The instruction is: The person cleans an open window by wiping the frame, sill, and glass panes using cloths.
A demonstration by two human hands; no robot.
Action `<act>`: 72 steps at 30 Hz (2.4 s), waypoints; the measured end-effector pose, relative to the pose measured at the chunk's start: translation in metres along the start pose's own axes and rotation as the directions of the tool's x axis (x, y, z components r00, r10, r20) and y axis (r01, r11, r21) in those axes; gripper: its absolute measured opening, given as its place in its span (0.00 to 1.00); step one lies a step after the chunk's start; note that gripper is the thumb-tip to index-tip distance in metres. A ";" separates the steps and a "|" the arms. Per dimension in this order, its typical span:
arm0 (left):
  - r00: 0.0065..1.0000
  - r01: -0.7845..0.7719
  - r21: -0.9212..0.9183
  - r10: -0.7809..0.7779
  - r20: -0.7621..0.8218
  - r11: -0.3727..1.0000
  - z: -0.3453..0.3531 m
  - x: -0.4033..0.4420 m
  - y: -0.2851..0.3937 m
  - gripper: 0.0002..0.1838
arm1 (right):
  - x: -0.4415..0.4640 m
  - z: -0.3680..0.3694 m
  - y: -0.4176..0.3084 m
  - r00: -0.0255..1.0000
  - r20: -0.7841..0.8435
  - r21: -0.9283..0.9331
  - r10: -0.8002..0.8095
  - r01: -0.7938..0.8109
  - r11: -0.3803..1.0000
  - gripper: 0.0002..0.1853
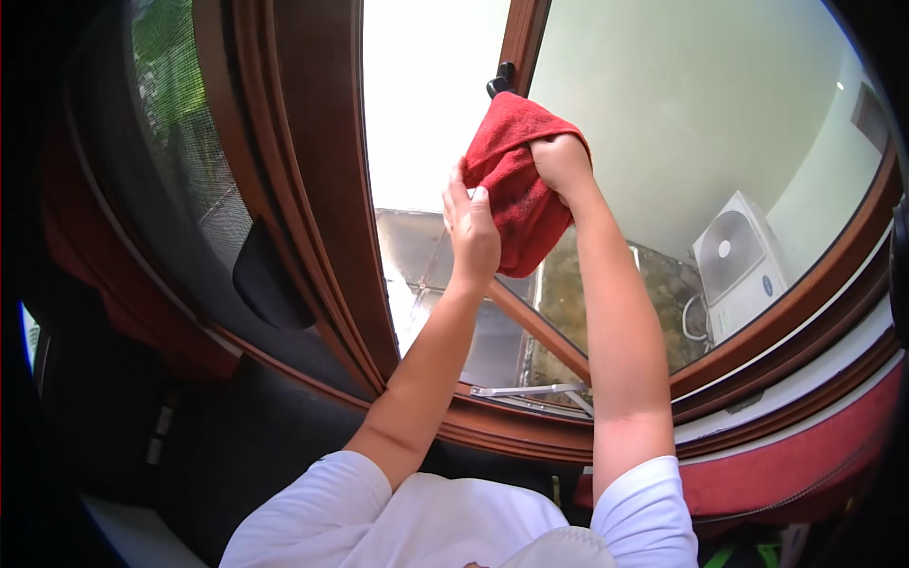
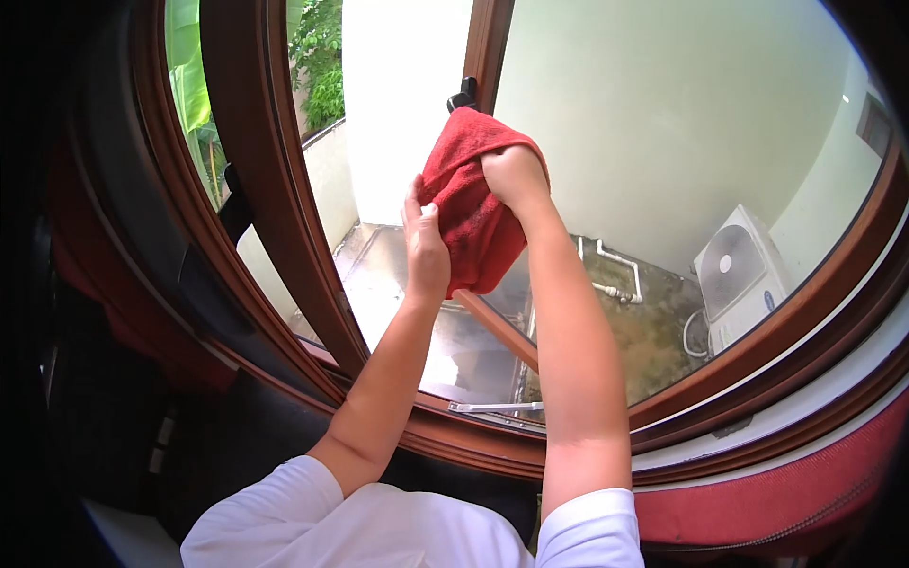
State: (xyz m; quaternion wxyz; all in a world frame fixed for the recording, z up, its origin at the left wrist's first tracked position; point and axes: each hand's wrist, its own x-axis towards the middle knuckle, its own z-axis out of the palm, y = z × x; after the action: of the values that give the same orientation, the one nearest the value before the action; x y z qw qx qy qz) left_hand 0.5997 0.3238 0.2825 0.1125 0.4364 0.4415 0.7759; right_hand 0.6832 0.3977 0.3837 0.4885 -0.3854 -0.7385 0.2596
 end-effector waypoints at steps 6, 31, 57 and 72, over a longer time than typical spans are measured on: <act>0.990 0.116 -0.293 -0.087 0.110 0.949 0.011 -0.007 -0.014 0.27 | -0.073 -0.011 0.060 0.995 -0.079 0.321 -0.063 0.086 0.943 0.13; 0.994 0.011 -0.191 -0.031 -0.100 0.981 -0.013 -0.016 0.008 0.32 | 0.007 0.028 -0.048 0.851 0.225 -0.740 -0.474 0.466 0.485 0.14; 0.557 -0.292 0.754 -0.536 0.635 0.589 -0.129 -0.212 -0.096 0.30 | -0.344 0.098 0.176 0.797 0.590 -0.234 0.128 0.017 0.972 0.23; 0.561 -0.511 0.677 -0.392 0.730 0.530 -0.101 -0.222 -0.124 0.31 | -0.390 -0.143 0.185 0.995 -0.074 -0.430 0.074 -0.098 0.897 0.19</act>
State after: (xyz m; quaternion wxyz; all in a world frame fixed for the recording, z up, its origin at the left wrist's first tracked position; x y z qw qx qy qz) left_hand 0.6267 0.2126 0.0342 0.0473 0.7572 0.6312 0.1612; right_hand 0.9620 0.1828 0.0950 0.3990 -0.5237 -0.7461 0.0995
